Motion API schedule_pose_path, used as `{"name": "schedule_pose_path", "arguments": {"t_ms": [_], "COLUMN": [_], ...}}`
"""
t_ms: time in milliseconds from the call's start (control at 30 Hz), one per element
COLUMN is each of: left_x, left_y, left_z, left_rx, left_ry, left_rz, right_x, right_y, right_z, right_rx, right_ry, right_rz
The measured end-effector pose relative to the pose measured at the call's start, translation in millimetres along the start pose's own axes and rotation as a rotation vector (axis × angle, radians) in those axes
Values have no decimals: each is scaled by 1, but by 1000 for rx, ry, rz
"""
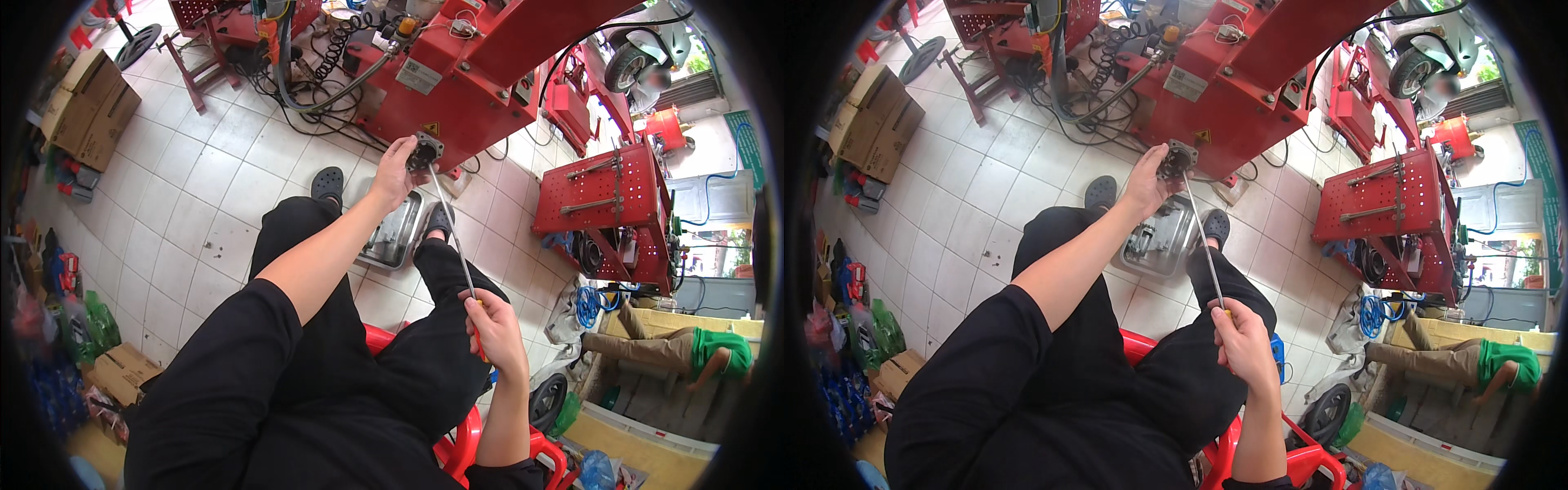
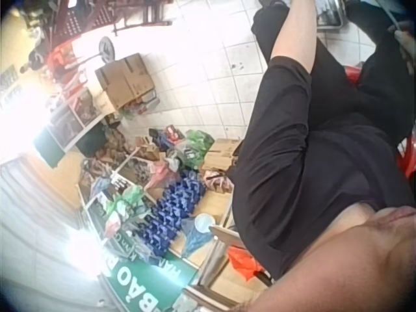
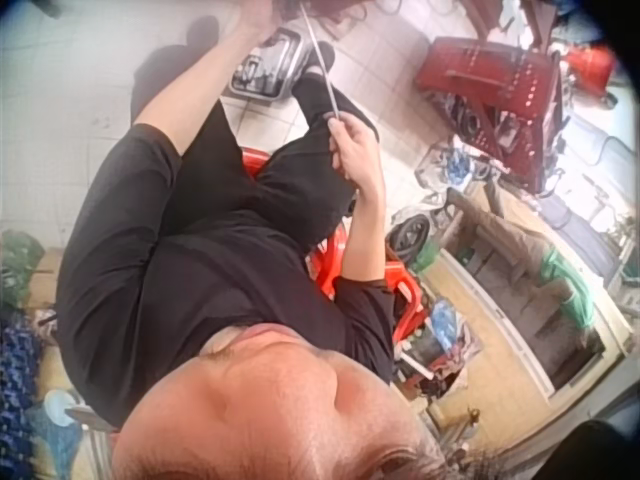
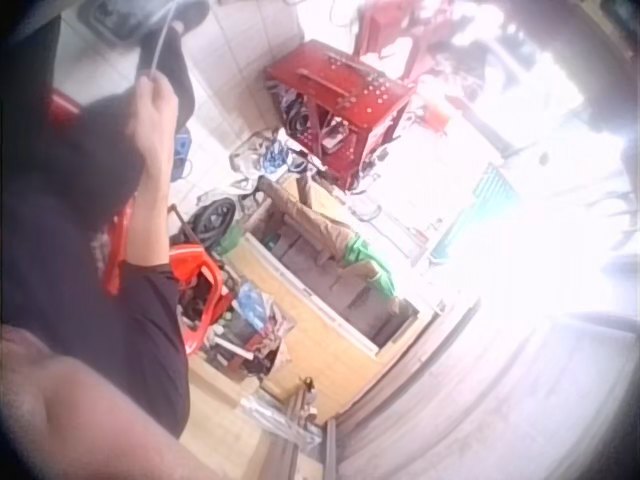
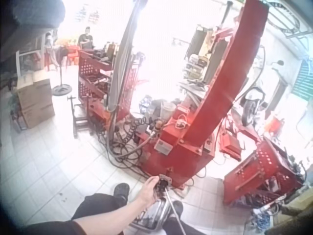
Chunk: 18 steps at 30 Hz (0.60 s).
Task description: The person sits on a stool in a workshop and uses a yellow-handled screwdriver to disassemble a cylindrical metal part held in their lap. They remove screws and internal components, placing them into a metal tray on the floor, then reassemble the part.
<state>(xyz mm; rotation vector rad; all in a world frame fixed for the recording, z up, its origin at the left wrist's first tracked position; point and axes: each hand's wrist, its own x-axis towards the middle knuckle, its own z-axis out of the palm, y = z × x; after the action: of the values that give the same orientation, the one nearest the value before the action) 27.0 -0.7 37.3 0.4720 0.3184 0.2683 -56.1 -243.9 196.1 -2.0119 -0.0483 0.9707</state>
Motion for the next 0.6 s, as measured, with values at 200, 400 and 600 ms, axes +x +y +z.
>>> {"name": "schedule_pose_path", "arguments": {"t_ms": [200,400,600], "left_x": [2,3,9], "left_y": [-2,-4,-8], "left_z": [-2,-2,-12], "left_rx": [0,-41,-58], "left_ry": [25,83,113], "left_rz": [-18,-56,-67], "right_x": [2,3,-7], "right_y": [0,1,-23], "right_z": [-2,-2,3], "right_rx": [-24,-83,-290], "right_ry": [2,17,72], "right_rz": [3,-6,-61]}}
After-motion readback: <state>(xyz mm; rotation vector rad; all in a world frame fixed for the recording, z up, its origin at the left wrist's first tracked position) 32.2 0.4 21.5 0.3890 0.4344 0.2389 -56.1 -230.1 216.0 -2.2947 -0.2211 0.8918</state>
